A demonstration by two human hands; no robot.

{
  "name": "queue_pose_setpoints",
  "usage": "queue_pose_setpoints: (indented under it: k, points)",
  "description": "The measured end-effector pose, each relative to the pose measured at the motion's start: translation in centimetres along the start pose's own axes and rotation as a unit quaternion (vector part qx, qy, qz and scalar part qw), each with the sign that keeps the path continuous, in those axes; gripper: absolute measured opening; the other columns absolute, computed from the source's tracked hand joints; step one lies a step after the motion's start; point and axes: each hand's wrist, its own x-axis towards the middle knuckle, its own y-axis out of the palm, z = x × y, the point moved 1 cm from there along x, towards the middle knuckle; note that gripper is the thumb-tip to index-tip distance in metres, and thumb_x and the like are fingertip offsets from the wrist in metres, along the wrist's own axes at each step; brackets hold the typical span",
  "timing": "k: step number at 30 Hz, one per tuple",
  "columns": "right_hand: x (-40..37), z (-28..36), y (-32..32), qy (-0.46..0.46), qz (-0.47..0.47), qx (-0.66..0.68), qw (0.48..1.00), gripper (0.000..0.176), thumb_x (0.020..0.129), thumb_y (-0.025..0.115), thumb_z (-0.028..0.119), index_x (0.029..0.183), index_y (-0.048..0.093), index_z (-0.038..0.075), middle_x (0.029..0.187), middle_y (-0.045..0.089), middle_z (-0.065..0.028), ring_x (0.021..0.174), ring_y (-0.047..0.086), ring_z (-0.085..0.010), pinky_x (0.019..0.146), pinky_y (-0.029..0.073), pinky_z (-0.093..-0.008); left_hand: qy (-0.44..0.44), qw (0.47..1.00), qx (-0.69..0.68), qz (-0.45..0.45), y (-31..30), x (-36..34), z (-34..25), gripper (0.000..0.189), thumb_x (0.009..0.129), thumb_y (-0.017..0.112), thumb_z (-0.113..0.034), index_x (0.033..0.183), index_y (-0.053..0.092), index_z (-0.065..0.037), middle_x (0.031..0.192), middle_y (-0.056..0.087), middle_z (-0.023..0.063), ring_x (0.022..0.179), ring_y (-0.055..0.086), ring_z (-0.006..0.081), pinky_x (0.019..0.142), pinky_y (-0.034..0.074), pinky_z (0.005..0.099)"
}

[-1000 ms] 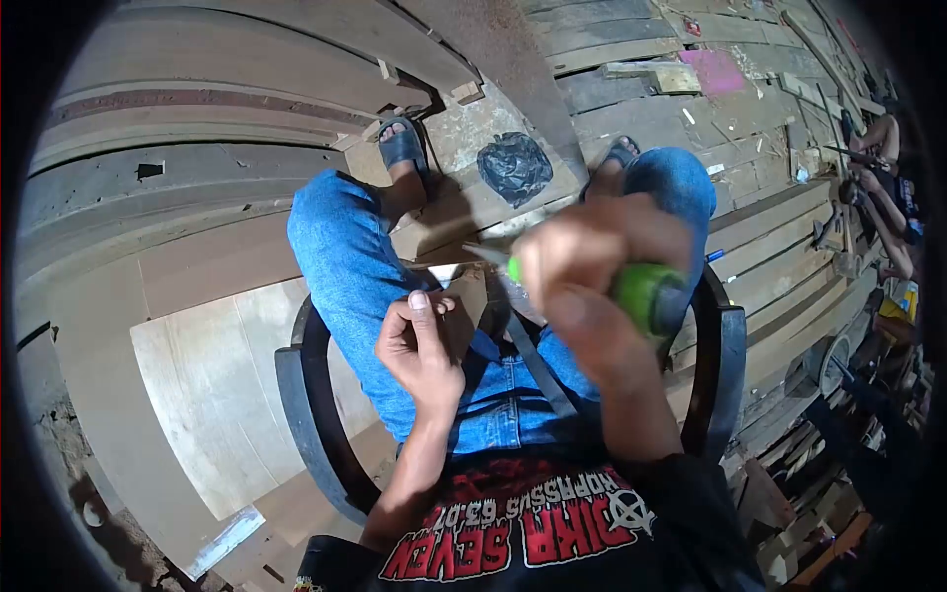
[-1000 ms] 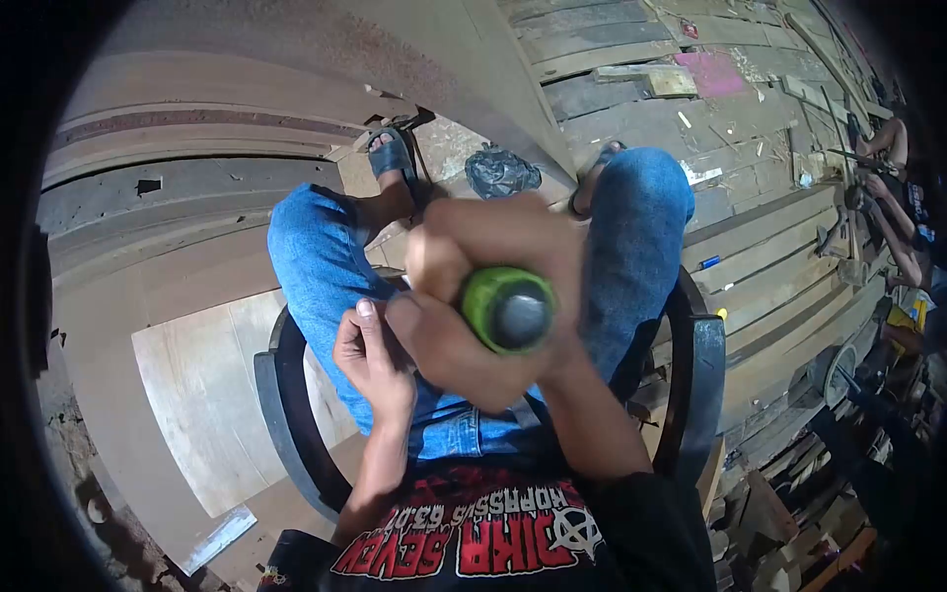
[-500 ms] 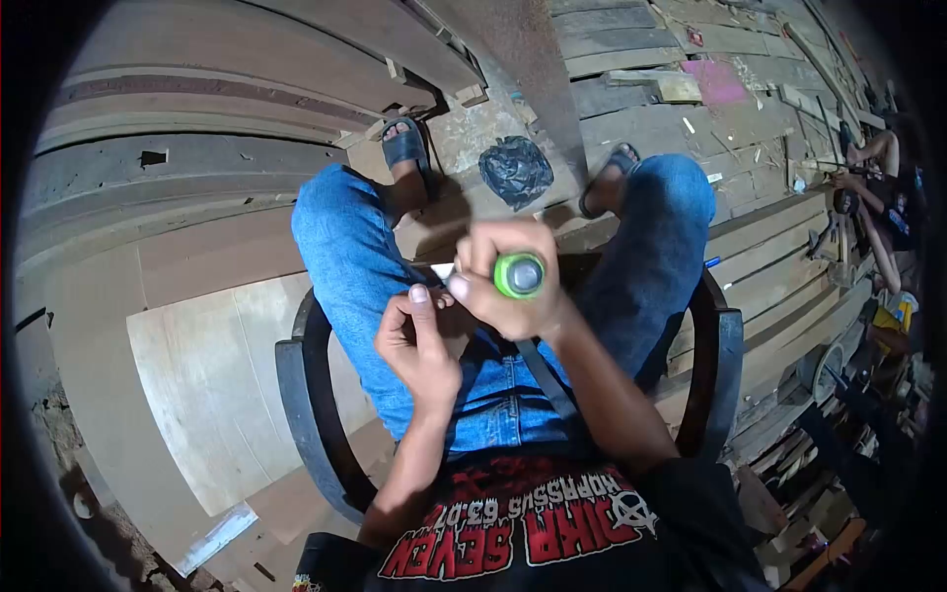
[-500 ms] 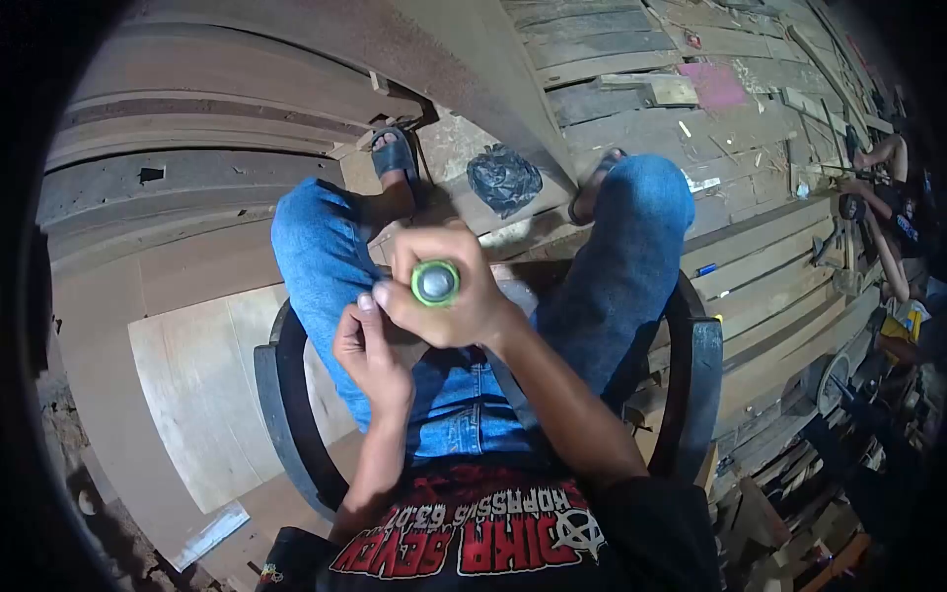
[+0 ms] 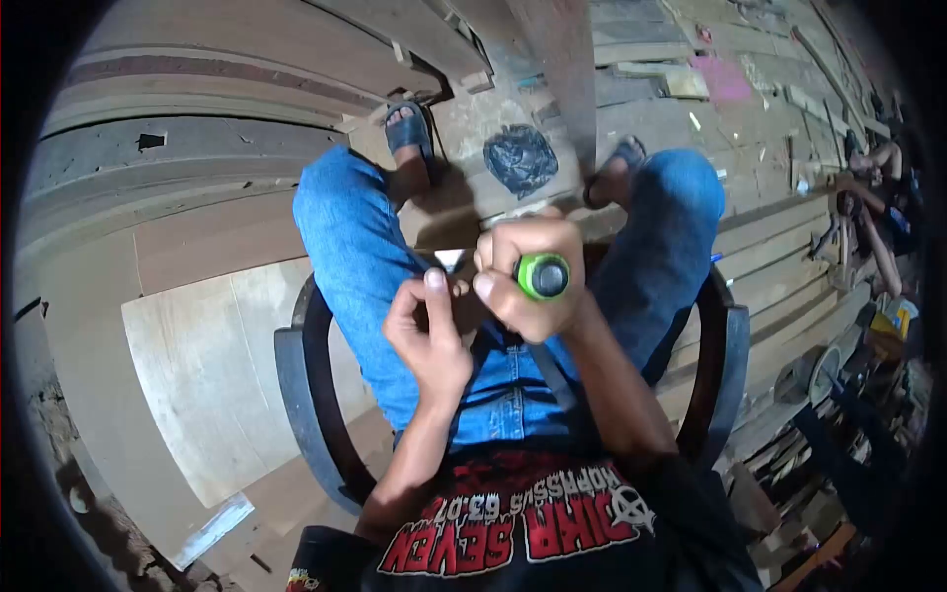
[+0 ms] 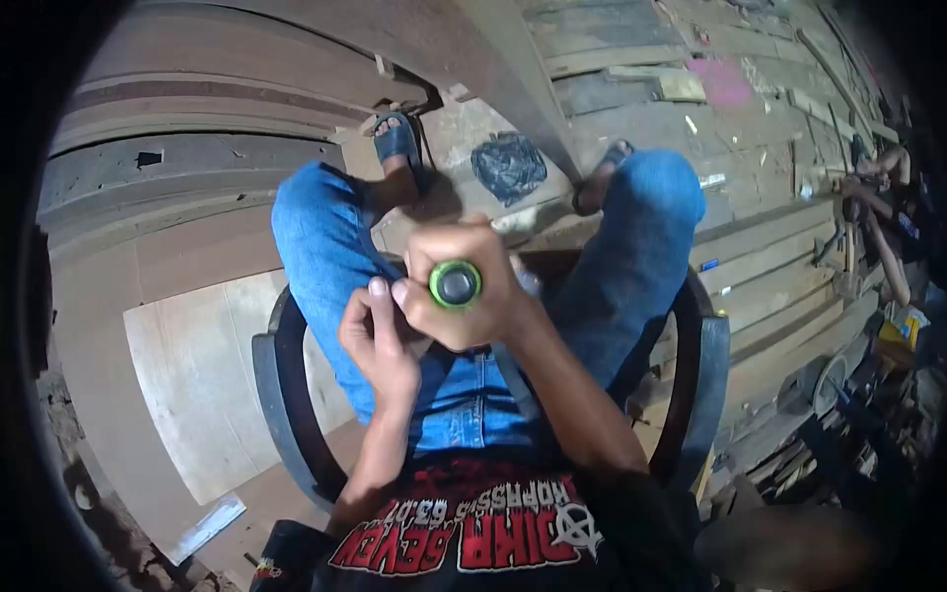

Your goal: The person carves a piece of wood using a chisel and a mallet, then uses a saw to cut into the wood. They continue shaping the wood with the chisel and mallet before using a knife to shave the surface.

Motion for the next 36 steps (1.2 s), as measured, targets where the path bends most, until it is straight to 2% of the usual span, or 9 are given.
queue_pose_setpoints:
  k: [6, 10, 13, 20, 24, 25, 30, 33, 36]
  points:
    - [1.9, 9.1, -1.3, -0.052, -0.077, 0.064, 0.994, 0.029, 0.069, 0.073, 0.003, 0.061, 0.046, 0.008, 0.053, 0.046, 0.0001, 0.044, 0.045, -0.0097, 0.044, 0.032, -0.027, -0.035, 0.998, -0.051, 0.009, -1.0, 0.7, 0.7, 0.034, 0.105, 0.063, -0.017, 0.075, 0.059, -0.003, 0.076, 0.067, 0.004, 0.072, 0.058, 0.0085, 0.069, 0.047, 0.0265]
    - [-0.6, -0.3, 0.8, 0.012, -0.033, -0.006, 0.999, 0.031, 0.077, 0.076, 0.015, 0.063, 0.048, 0.009, 0.059, 0.053, -0.0016, 0.052, 0.052, -0.0122, 0.051, 0.04, -0.0274, -0.038, 0.999, -0.001, -0.008, -0.6, 0.6, -0.2, 0.033, 0.105, 0.063, -0.016, 0.075, 0.06, -0.002, 0.076, 0.069, 0.0055, 0.073, 0.06, 0.0083, 0.07, 0.047, 0.0263]
    - [-0.5, 0.9, -0.9, -0.049, -0.061, -0.084, 0.993, 0.029, 0.081, 0.073, 0.016, 0.065, 0.05, 0.009, 0.062, 0.056, -0.0012, 0.051, 0.052, -0.0121, 0.048, 0.038, -0.0287, -0.019, 1.0, 0.004, 0.0, -1.0, 0.1, -0.3, 0.034, 0.105, 0.063, -0.016, 0.074, 0.06, -0.002, 0.075, 0.069, 0.0054, 0.072, 0.059, 0.0079, 0.07, 0.047, 0.026]
    - [0.7, 10.0, -2.5, -0.083, -0.083, 0.052, 0.992, 0.026, 0.092, 0.069, 0.019, 0.081, 0.046, 0.014, 0.061, 0.05, 0.0025, 0.047, 0.042, -0.0104, 0.048, 0.033, -0.0292, -0.026, 1.0, 0.015, -0.001, -0.9, 0.4, -0.5, 0.039, 0.107, 0.06, -0.023, 0.073, 0.059, -0.004, 0.076, 0.066, 0.0056, 0.073, 0.058, 0.0102, 0.072, 0.048, 0.0299]
    - [-2.2, -1.1, 1.0, -0.063, -0.059, -0.03, 0.996, 0.022, 0.078, 0.069, 0.006, 0.069, 0.05, 0.008, 0.061, 0.05, -0.0012, 0.05, 0.05, -0.0159, 0.049, 0.039, -0.0293, -0.025, 1.0, 0.006, 0.01, -0.2, 0.2, -0.3, 0.037, 0.106, 0.062, -0.019, 0.072, 0.057, -0.005, 0.076, 0.066, 0.0034, 0.071, 0.057, 0.0077, 0.067, 0.047, 0.0266]
    - [-2.4, -0.8, 0.8, -0.031, -0.001, -0.03, 0.999, 0.025, 0.077, 0.067, 0.003, 0.064, 0.046, 0.007, 0.06, 0.051, -0.0028, 0.052, 0.052, -0.0152, 0.05, 0.041, -0.0295, -0.011, 1.0, 0.005, 0.008, 0.0, 0.1, -0.3, 0.036, 0.106, 0.062, -0.018, 0.072, 0.057, -0.005, 0.075, 0.067, 0.0027, 0.07, 0.056, 0.0066, 0.065, 0.046, 0.025]
    - [-1.0, 5.8, -0.7, -0.087, -0.141, 0.15, 0.975, 0.023, 0.085, 0.071, 0.012, 0.073, 0.052, 0.009, 0.058, 0.049, -0.0001, 0.046, 0.044, -0.0122, 0.047, 0.034, -0.0289, -0.009, 1.0, -0.009, 0.019, 0.3, -0.1, 0.2, 0.031, 0.102, 0.067, -0.014, 0.074, 0.064, -0.001, 0.073, 0.067, 0.0012, 0.069, 0.054, 0.0047, 0.063, 0.043, 0.0242]
    - [0.8, 10.2, -3.7, -0.127, 0.03, 0.14, 0.982, 0.021, 0.089, 0.069, 0.018, 0.079, 0.052, 0.011, 0.06, 0.049, -0.0004, 0.051, 0.048, -0.0112, 0.048, 0.035, -0.0302, -0.014, 0.999, 0.02, 0.03, 0.1, 0.0, -0.2, 0.03, 0.102, 0.068, -0.014, 0.074, 0.065, -0.001, 0.072, 0.066, 0.0001, 0.067, 0.051, 0.0031, 0.059, 0.04, 0.0238]
    - [-0.7, 8.5, -2.3, -0.107, -0.07, 0.059, 0.99, 0.022, 0.088, 0.07, 0.015, 0.076, 0.051, 0.012, 0.063, 0.051, -0.0012, 0.053, 0.048, -0.0102, 0.05, 0.038, -0.03, -0.022, 0.999, 0.008, 0.026, -0.1, 0.0, -0.2, 0.03, 0.101, 0.068, -0.013, 0.074, 0.065, -0.001, 0.072, 0.066, -0.0001, 0.067, 0.051, 0.003, 0.059, 0.039, 0.024]
